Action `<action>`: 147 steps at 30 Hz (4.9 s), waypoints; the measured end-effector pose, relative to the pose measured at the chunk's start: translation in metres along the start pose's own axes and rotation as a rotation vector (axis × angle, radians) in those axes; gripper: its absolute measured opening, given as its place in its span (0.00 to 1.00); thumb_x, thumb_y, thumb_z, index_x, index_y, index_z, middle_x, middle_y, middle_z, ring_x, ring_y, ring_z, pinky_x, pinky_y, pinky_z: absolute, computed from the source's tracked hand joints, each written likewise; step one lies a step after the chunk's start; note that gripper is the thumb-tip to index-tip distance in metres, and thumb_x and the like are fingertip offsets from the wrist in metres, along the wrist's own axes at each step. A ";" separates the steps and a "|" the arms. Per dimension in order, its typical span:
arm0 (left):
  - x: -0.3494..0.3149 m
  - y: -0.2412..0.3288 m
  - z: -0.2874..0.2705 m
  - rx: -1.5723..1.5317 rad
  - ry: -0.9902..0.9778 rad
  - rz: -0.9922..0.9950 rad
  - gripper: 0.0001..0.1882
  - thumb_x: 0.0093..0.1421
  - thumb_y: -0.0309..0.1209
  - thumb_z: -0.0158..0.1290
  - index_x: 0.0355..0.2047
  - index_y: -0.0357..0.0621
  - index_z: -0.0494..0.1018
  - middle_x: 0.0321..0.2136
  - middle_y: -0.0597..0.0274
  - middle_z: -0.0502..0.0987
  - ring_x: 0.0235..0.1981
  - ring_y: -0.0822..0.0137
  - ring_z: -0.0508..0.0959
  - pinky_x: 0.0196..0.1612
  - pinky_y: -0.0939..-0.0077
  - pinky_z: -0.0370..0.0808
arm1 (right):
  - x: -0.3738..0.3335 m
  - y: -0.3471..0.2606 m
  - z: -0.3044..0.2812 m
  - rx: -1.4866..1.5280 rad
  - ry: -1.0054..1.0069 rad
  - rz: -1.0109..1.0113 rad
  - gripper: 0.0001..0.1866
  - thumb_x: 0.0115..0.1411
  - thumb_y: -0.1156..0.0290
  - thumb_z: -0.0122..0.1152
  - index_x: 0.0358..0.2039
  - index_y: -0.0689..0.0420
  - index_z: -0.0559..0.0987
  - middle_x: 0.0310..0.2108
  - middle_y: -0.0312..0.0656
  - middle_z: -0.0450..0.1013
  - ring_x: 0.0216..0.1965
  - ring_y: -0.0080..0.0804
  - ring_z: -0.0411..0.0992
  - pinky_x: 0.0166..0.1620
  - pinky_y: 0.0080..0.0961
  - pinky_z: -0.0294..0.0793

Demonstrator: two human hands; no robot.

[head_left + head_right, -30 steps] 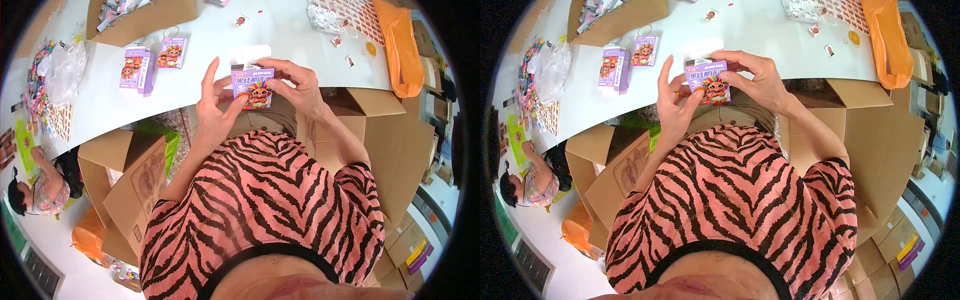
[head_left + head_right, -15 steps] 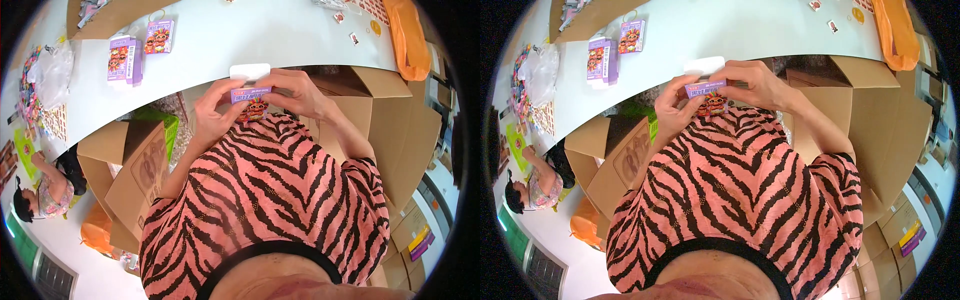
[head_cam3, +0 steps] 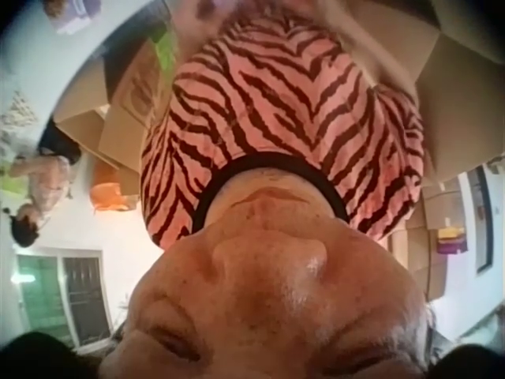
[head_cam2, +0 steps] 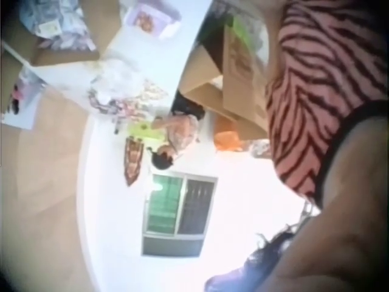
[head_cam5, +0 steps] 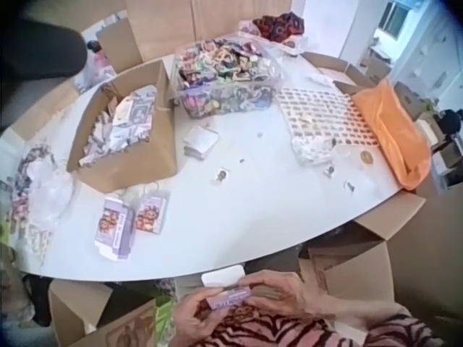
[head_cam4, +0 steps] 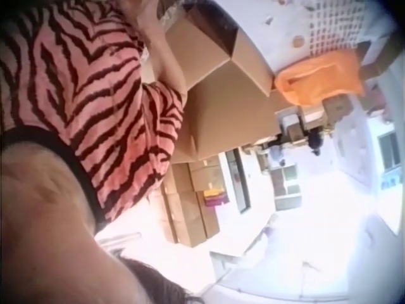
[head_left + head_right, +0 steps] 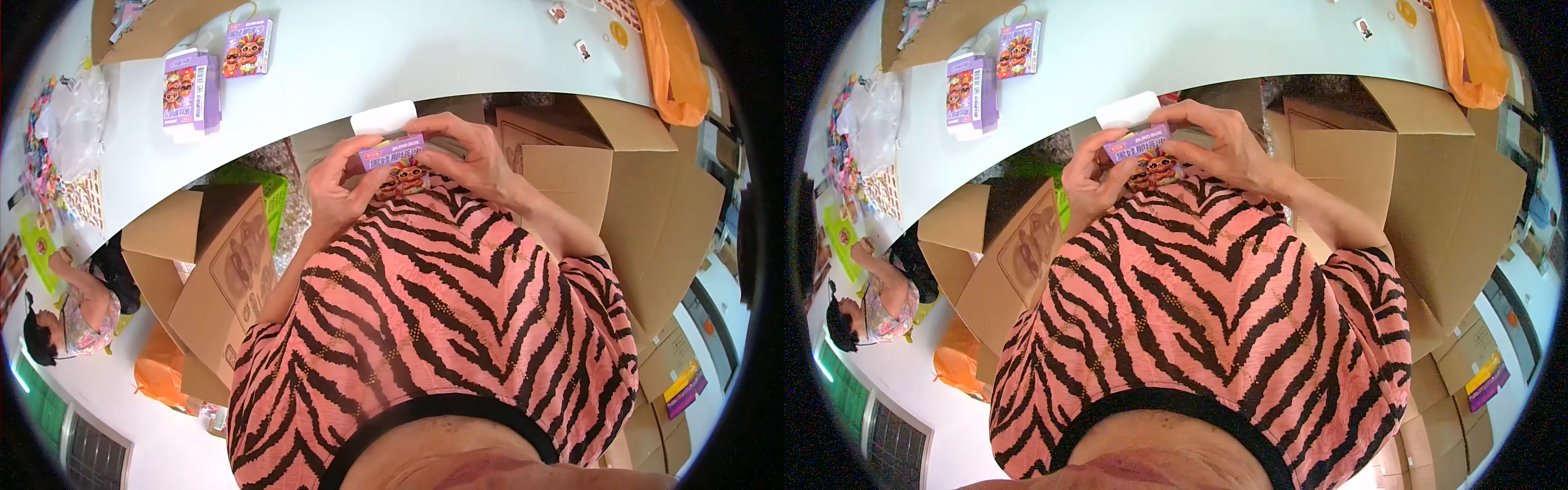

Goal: The person is packaging small items into pink and white product boxes and organizing them.

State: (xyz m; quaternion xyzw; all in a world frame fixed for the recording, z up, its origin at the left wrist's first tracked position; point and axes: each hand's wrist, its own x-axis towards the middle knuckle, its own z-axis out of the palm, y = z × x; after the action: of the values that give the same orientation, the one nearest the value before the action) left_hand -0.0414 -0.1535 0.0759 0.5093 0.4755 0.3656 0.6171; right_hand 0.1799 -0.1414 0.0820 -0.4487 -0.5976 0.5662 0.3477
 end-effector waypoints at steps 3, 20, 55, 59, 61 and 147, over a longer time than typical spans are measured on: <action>-0.003 -0.001 -0.002 0.037 -0.012 0.004 0.15 0.55 0.22 0.58 0.44 0.36 0.72 0.39 0.55 0.77 0.38 0.69 0.78 0.41 0.79 0.76 | 0.005 0.003 -0.003 -0.033 -0.045 -0.007 0.15 0.56 0.77 0.61 0.46 0.61 0.74 0.43 0.41 0.74 0.44 0.27 0.73 0.48 0.24 0.72; 0.014 0.014 -0.012 0.194 -0.019 0.265 0.15 0.50 0.17 0.59 0.40 0.35 0.74 0.41 0.56 0.77 0.38 0.66 0.79 0.41 0.75 0.77 | 0.017 -0.008 -0.009 0.207 -0.180 -0.043 0.15 0.54 0.83 0.58 0.43 0.59 0.78 0.43 0.42 0.74 0.44 0.27 0.73 0.47 0.23 0.74; 0.029 0.031 -0.002 -0.090 -0.128 -0.117 0.06 0.58 0.20 0.53 0.36 0.34 0.72 0.33 0.61 0.77 0.35 0.77 0.76 0.37 0.84 0.74 | 0.018 -0.032 -0.009 -0.204 -0.056 -0.078 0.06 0.53 0.81 0.57 0.32 0.64 0.78 0.29 0.38 0.76 0.29 0.20 0.72 0.32 0.18 0.73; 0.026 0.030 0.006 -0.177 -0.100 -0.050 0.06 0.57 0.19 0.53 0.37 0.33 0.73 0.37 0.57 0.77 0.38 0.75 0.76 0.38 0.83 0.74 | 0.021 -0.026 -0.016 -0.108 -0.144 0.018 0.06 0.54 0.81 0.56 0.33 0.63 0.79 0.31 0.39 0.76 0.28 0.22 0.72 0.32 0.18 0.73; 0.024 0.027 0.006 -0.169 -0.071 -0.048 0.07 0.57 0.19 0.53 0.37 0.34 0.73 0.38 0.57 0.77 0.38 0.73 0.76 0.39 0.82 0.74 | 0.022 -0.022 -0.019 -0.099 -0.153 0.004 0.07 0.55 0.80 0.57 0.34 0.62 0.79 0.32 0.40 0.76 0.29 0.24 0.73 0.32 0.18 0.73; 0.065 0.023 -0.120 1.012 0.868 0.443 0.36 0.47 0.26 0.60 0.57 0.39 0.60 0.52 0.44 0.66 0.51 0.47 0.69 0.51 0.59 0.68 | 0.214 0.022 0.060 -0.485 0.241 -0.061 0.43 0.51 0.56 0.67 0.62 0.60 0.58 0.52 0.50 0.62 0.36 0.31 0.72 0.39 0.28 0.75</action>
State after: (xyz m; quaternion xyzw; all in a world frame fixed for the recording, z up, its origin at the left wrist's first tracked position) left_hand -0.1378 -0.0540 0.0811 0.6269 0.6757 0.3866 -0.0302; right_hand 0.0518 0.0343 0.0334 -0.5647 -0.6834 0.3384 0.3155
